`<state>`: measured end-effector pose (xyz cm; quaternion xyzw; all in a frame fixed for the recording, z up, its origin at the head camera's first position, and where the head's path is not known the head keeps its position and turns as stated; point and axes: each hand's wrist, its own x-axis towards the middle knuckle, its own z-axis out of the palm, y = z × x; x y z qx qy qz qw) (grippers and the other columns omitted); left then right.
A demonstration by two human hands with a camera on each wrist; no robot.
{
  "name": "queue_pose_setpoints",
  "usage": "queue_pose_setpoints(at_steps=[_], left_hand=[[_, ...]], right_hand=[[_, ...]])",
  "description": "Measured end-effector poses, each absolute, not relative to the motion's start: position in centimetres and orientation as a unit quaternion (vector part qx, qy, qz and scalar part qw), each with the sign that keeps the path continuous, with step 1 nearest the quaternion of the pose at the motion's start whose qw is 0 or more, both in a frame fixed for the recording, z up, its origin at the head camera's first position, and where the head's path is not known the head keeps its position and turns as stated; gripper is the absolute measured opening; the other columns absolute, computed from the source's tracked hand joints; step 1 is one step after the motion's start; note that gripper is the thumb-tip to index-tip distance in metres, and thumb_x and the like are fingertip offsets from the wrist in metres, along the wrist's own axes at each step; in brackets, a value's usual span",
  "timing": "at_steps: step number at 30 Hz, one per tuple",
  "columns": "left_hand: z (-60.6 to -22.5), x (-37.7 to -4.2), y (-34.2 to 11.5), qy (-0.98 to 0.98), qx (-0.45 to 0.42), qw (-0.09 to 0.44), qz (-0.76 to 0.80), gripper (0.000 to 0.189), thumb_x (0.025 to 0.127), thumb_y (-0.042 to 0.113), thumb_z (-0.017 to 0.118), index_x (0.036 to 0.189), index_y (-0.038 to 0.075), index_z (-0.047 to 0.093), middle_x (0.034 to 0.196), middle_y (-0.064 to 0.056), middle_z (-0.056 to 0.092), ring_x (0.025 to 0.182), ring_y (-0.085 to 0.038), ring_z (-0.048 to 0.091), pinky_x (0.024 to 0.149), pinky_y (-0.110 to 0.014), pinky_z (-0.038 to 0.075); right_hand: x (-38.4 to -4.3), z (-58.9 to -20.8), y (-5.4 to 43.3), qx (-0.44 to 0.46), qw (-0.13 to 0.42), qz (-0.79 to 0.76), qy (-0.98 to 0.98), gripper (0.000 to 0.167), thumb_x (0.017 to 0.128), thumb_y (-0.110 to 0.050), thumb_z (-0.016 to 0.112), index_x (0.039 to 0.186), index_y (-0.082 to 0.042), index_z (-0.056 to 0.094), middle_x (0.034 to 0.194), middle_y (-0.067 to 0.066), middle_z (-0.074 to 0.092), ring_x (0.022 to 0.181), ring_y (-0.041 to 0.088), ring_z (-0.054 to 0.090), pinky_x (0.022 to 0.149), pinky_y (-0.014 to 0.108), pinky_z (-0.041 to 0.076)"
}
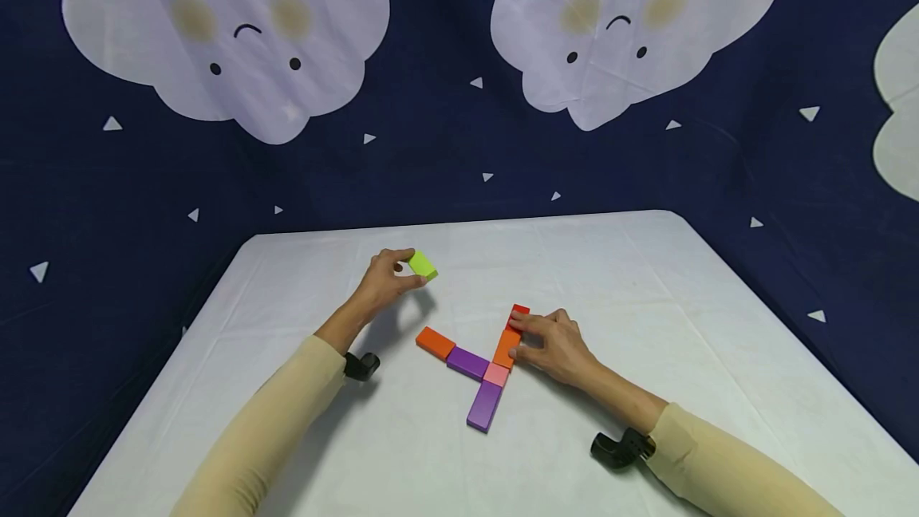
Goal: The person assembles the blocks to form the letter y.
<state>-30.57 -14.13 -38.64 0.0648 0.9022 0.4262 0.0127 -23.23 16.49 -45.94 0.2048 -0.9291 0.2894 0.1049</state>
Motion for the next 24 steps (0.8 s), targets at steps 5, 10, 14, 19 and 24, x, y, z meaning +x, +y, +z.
queue_pose_setpoints(at_steps=[5,10,14,19,24], left_hand=[[-37.7,-27.7,-13.9,0.892,0.107,0.034,0.437,0.067,0.08,0.023,0.073,0.141,0.013,0.045,0.134,-0.01,0.047,0.119,-0.029,0.044,0.084,-0.034,0.044],[-37.3,-25.0,-13.7,0.883,0.157,0.041,0.44,0.064,0.078,0.02,0.075,0.137,0.012,0.05,0.126,-0.008,0.053,0.11,-0.028,0.047,0.083,-0.031,0.041],[-37.4,-23.1,-13.5,0.873,0.191,0.055,0.446,0.061,0.077,0.02,0.076,0.134,0.013,0.053,0.121,-0.004,0.056,0.105,-0.025,0.047,0.086,-0.034,0.039],[-38.2,-20.8,-13.6,0.862,0.236,0.065,0.444,0.06,0.077,0.02,0.076,0.133,0.012,0.054,0.119,-0.003,0.056,0.103,-0.029,0.049,0.087,-0.039,0.04],[-38.7,-18.9,-13.6,0.859,0.286,0.078,0.418,0.061,0.078,0.022,0.075,0.135,0.012,0.052,0.123,0.0,0.055,0.103,-0.023,0.05,0.088,-0.034,0.04]], right_hand=[[-23.3,-46.0,16.5,0.206,0.105,0.291,-0.928,0.049,0.074,-0.038,0.077,0.12,-0.023,0.066,0.125,0.002,0.065,0.089,0.015,0.043,0.077,0.032,0.028],[-23.3,-46.0,16.4,0.205,0.103,0.291,-0.929,0.049,0.074,-0.038,0.076,0.12,-0.023,0.066,0.125,0.002,0.064,0.09,0.015,0.043,0.077,0.031,0.028],[-23.2,-46.0,16.5,0.203,0.101,0.293,-0.929,0.049,0.074,-0.038,0.076,0.12,-0.023,0.066,0.125,0.002,0.064,0.09,0.016,0.043,0.076,0.031,0.028],[-23.2,-46.0,16.4,0.204,0.099,0.294,-0.928,0.049,0.075,-0.038,0.076,0.12,-0.022,0.066,0.126,0.003,0.064,0.09,0.016,0.043,0.077,0.031,0.028],[-23.2,-45.9,16.4,0.205,0.099,0.294,-0.929,0.049,0.074,-0.038,0.076,0.12,-0.022,0.066,0.126,0.003,0.064,0.09,0.016,0.043,0.078,0.032,0.029]])
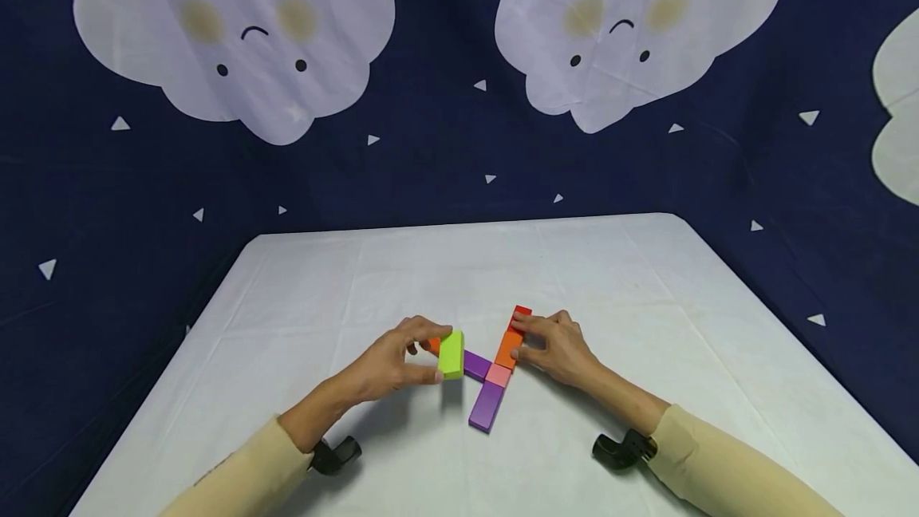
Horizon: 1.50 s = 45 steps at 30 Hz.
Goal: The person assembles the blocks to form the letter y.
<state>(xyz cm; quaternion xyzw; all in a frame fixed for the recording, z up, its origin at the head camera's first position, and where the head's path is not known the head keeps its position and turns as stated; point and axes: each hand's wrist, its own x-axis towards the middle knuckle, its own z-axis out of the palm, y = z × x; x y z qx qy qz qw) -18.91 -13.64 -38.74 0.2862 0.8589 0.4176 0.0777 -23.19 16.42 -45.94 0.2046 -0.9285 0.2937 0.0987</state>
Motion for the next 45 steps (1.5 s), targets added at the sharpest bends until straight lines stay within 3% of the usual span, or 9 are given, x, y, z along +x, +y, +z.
queue_pose_setpoints(at_steps=[11,13,16,18,20,24,29,37,45], left_hand=[[-40.6,-16.1,-14.0,0.856,0.316,0.14,0.385,0.059,0.077,0.031,0.076,0.131,0.025,0.055,0.125,0.011,0.056,0.101,-0.012,0.049,0.084,-0.03,0.042],[-41.2,-15.7,-14.1,0.85,0.33,0.148,0.383,0.058,0.077,0.032,0.076,0.131,0.027,0.055,0.127,0.012,0.056,0.101,-0.011,0.048,0.087,-0.031,0.042],[-41.8,-15.1,-14.3,0.843,0.359,0.15,0.371,0.056,0.077,0.029,0.076,0.13,0.027,0.055,0.128,0.013,0.055,0.102,-0.008,0.047,0.104,-0.04,0.036],[-42.0,-14.7,-14.3,0.84,0.384,0.146,0.354,0.057,0.078,0.025,0.076,0.13,0.025,0.054,0.13,0.013,0.055,0.105,-0.007,0.046,0.106,-0.039,0.034],[-42.1,-14.4,-14.3,0.837,0.406,0.142,0.338,0.056,0.078,0.022,0.075,0.13,0.024,0.054,0.131,0.012,0.055,0.107,-0.005,0.044,0.106,-0.036,0.034],[-42.3,-14.1,-14.2,0.834,0.426,0.15,0.318,0.056,0.079,0.022,0.074,0.131,0.023,0.054,0.133,0.011,0.054,0.106,-0.002,0.04,0.091,-0.022,0.038],[-42.7,-14.0,-14.1,0.831,0.432,0.166,0.309,0.055,0.079,0.025,0.073,0.131,0.024,0.054,0.133,0.013,0.054,0.107,0.0,0.04,0.093,-0.022,0.036],[-42.9,-13.9,-13.8,0.846,0.455,0.125,0.248,0.054,0.08,0.028,0.072,0.13,0.025,0.055,0.131,0.011,0.052,0.108,-0.003,0.038,0.094,-0.024,0.036],[-42.7,-13.9,-13.8,0.853,0.441,0.128,0.248,0.052,0.08,0.029,0.073,0.13,0.028,0.056,0.121,0.011,0.049,0.108,-0.003,0.037,0.093,-0.024,0.037]], right_hand=[[-23.3,-45.7,16.3,0.204,0.095,0.285,-0.932,0.05,0.075,-0.039,0.076,0.121,-0.023,0.066,0.126,0.002,0.064,0.09,0.016,0.044,0.077,0.032,0.028],[-23.4,-45.7,16.3,0.205,0.095,0.285,-0.932,0.05,0.075,-0.039,0.076,0.121,-0.023,0.066,0.126,0.002,0.064,0.09,0.016,0.044,0.078,0.032,0.028],[-23.3,-45.7,16.3,0.206,0.097,0.285,-0.931,0.05,0.075,-0.039,0.076,0.121,-0.023,0.066,0.126,0.002,0.064,0.09,0.016,0.044,0.078,0.032,0.029],[-23.3,-45.8,16.3,0.205,0.1,0.285,-0.931,0.05,0.074,-0.039,0.076,0.12,-0.023,0.066,0.126,0.002,0.064,0.089,0.016,0.044,0.078,0.032,0.029],[-23.3,-45.8,16.4,0.205,0.104,0.283,-0.931,0.05,0.074,-0.039,0.077,0.12,-0.023,0.066,0.126,0.002,0.064,0.089,0.016,0.044,0.078,0.032,0.03],[-23.3,-45.9,16.4,0.206,0.109,0.284,-0.93,0.05,0.074,-0.039,0.077,0.12,-0.022,0.066,0.126,0.003,0.064,0.088,0.016,0.045,0.078,0.033,0.03],[-23.3,-46.0,16.4,0.208,0.108,0.288,-0.929,0.05,0.074,-0.039,0.076,0.12,-0.021,0.066,0.126,0.003,0.064,0.088,0.015,0.045,0.077,0.032,0.03],[-23.2,-45.8,16.4,0.211,0.11,0.285,-0.929,0.05,0.074,-0.037,0.077,0.12,-0.02,0.066,0.125,0.005,0.064,0.087,0.016,0.045,0.077,0.032,0.03],[-23.2,-45.7,16.4,0.208,0.105,0.285,-0.93,0.051,0.074,-0.038,0.077,0.12,-0.021,0.066,0.126,0.004,0.064,0.087,0.016,0.044,0.077,0.032,0.03]])
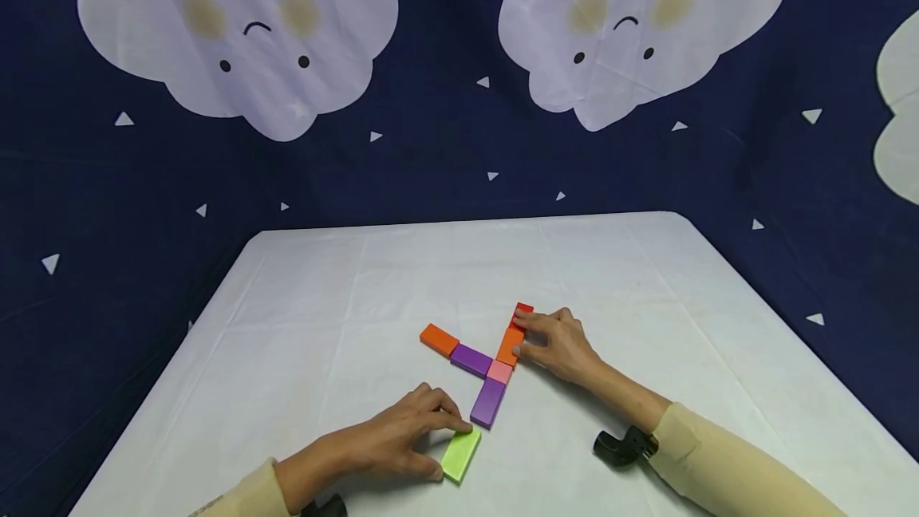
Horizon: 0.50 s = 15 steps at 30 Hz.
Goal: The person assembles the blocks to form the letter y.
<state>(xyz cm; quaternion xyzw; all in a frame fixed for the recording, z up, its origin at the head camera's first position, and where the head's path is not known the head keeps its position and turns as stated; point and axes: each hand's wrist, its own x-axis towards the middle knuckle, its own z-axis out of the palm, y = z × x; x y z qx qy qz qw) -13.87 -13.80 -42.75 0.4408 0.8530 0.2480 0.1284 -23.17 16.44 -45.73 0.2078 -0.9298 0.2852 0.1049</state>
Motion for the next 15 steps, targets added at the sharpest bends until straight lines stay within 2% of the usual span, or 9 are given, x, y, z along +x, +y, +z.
queue_pose_setpoints(at_steps=[15], left_hand=[[-42.72,-14.07,-13.17,0.85,0.442,0.139,0.252,0.054,0.081,0.032,0.072,0.132,0.029,0.054,0.12,0.011,0.049,0.105,-0.002,0.036,0.089,-0.02,0.035]], right_hand=[[-23.14,-45.8,16.42,0.21,0.105,0.285,-0.929,0.05,0.074,-0.038,0.077,0.121,-0.021,0.066,0.128,0.001,0.063,0.087,0.014,0.044,0.078,0.032,0.03]])
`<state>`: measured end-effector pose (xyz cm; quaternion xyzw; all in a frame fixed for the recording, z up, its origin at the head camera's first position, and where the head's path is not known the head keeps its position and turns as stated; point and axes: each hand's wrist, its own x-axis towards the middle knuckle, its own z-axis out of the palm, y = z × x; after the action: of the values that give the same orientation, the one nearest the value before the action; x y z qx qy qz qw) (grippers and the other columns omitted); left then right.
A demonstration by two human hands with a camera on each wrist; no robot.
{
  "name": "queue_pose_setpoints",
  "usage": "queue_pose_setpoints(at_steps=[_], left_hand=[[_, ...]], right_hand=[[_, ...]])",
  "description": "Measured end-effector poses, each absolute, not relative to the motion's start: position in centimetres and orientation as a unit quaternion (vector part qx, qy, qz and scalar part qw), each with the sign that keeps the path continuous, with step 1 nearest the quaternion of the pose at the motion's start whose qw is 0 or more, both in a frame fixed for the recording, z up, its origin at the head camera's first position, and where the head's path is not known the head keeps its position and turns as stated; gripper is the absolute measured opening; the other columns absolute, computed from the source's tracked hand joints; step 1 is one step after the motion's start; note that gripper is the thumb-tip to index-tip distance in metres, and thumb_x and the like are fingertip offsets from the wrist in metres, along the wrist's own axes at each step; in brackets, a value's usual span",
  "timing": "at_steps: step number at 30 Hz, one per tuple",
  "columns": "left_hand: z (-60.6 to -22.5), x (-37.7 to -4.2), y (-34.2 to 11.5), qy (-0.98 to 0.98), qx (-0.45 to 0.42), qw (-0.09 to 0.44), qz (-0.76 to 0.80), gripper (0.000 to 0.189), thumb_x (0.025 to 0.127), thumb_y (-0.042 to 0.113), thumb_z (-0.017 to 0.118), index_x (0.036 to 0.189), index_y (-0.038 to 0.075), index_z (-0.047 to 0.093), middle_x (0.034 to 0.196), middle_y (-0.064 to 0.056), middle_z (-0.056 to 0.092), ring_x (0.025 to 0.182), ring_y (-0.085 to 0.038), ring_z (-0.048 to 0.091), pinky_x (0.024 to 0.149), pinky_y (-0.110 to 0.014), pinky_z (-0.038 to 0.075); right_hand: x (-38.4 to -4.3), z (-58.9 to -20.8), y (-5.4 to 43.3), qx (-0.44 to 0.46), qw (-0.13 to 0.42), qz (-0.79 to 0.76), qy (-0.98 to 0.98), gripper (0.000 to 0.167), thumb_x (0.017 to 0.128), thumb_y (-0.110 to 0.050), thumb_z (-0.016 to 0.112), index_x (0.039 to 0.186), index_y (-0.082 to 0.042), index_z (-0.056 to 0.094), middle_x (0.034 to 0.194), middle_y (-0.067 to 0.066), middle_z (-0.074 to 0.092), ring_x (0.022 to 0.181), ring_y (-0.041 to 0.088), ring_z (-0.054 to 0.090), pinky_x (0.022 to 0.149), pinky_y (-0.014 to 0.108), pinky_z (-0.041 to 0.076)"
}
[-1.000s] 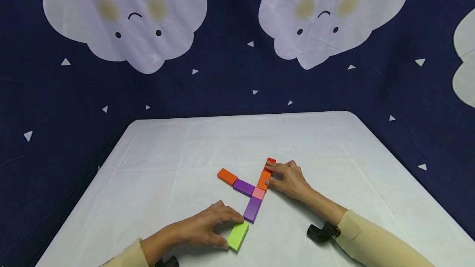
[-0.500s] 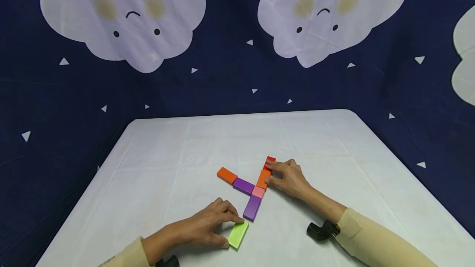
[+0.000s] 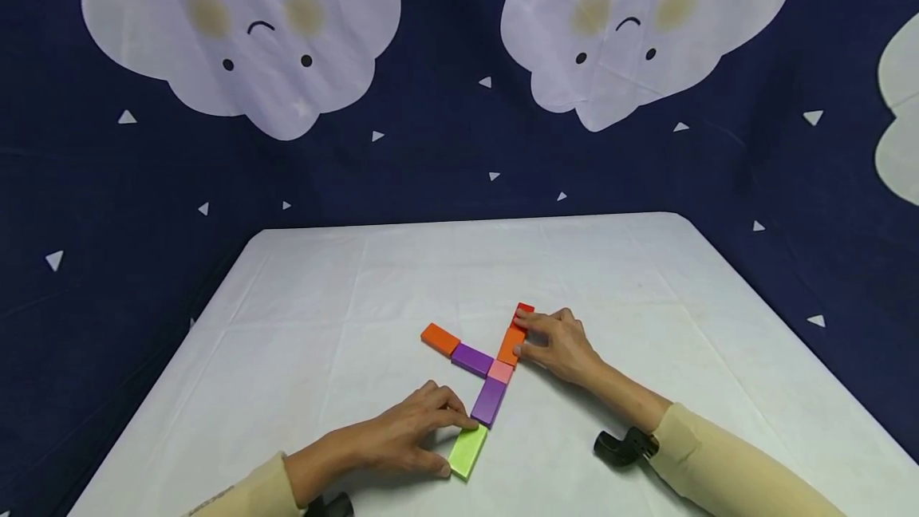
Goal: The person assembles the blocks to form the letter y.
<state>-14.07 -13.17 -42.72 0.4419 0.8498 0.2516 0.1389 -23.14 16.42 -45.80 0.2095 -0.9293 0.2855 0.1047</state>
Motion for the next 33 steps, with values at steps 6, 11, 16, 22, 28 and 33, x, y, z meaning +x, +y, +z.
queue_pose_setpoints(at_steps=[6,11,16,22,28,33], left_hand=[[-42.81,-14.13,-13.0,0.851,0.441,0.136,0.251,0.055,0.081,0.031,0.072,0.132,0.029,0.054,0.12,0.01,0.049,0.105,-0.002,0.036,0.088,-0.02,0.035],[-42.92,-14.2,-12.95,0.851,0.442,0.132,0.251,0.055,0.081,0.031,0.072,0.132,0.028,0.054,0.119,0.01,0.049,0.105,-0.002,0.036,0.088,-0.02,0.035],[-43.04,-14.26,-12.94,0.851,0.446,0.124,0.248,0.055,0.08,0.031,0.072,0.133,0.028,0.054,0.12,0.009,0.049,0.105,-0.002,0.036,0.088,-0.019,0.035],[-43.08,-14.25,-12.91,0.851,0.45,0.116,0.244,0.056,0.08,0.031,0.072,0.133,0.027,0.054,0.12,0.009,0.05,0.105,-0.003,0.036,0.088,-0.019,0.035],[-43.07,-14.25,-12.91,0.85,0.449,0.116,0.248,0.055,0.081,0.03,0.072,0.133,0.027,0.054,0.119,0.009,0.049,0.105,-0.003,0.036,0.088,-0.019,0.035],[-43.1,-14.26,-12.82,0.851,0.446,0.121,0.25,0.055,0.081,0.029,0.072,0.133,0.027,0.054,0.119,0.009,0.049,0.105,-0.003,0.036,0.089,-0.019,0.034]], right_hand=[[-23.19,-45.83,16.41,0.208,0.103,0.286,-0.93,0.05,0.074,-0.038,0.076,0.121,-0.021,0.066,0.128,0.002,0.063,0.087,0.015,0.044,0.078,0.032,0.03],[-23.24,-45.85,16.39,0.21,0.102,0.288,-0.929,0.05,0.074,-0.038,0.077,0.121,-0.021,0.066,0.128,0.002,0.063,0.087,0.015,0.044,0.078,0.032,0.03],[-23.25,-45.9,16.38,0.21,0.102,0.288,-0.929,0.05,0.075,-0.038,0.076,0.121,-0.021,0.066,0.128,0.001,0.063,0.087,0.015,0.044,0.078,0.033,0.03],[-23.26,-45.95,16.41,0.213,0.105,0.289,-0.927,0.05,0.075,-0.037,0.077,0.121,-0.021,0.066,0.128,0.0,0.063,0.088,0.014,0.044,0.079,0.034,0.031],[-23.31,-45.98,16.43,0.213,0.106,0.292,-0.926,0.05,0.075,-0.038,0.076,0.121,-0.021,0.066,0.128,-0.001,0.063,0.088,0.015,0.045,0.079,0.034,0.031],[-23.34,-46.03,16.45,0.213,0.108,0.29,-0.927,0.05,0.074,-0.038,0.077,0.12,-0.021,0.066,0.127,0.0,0.063,0.088,0.015,0.045,0.079,0.033,0.031]])
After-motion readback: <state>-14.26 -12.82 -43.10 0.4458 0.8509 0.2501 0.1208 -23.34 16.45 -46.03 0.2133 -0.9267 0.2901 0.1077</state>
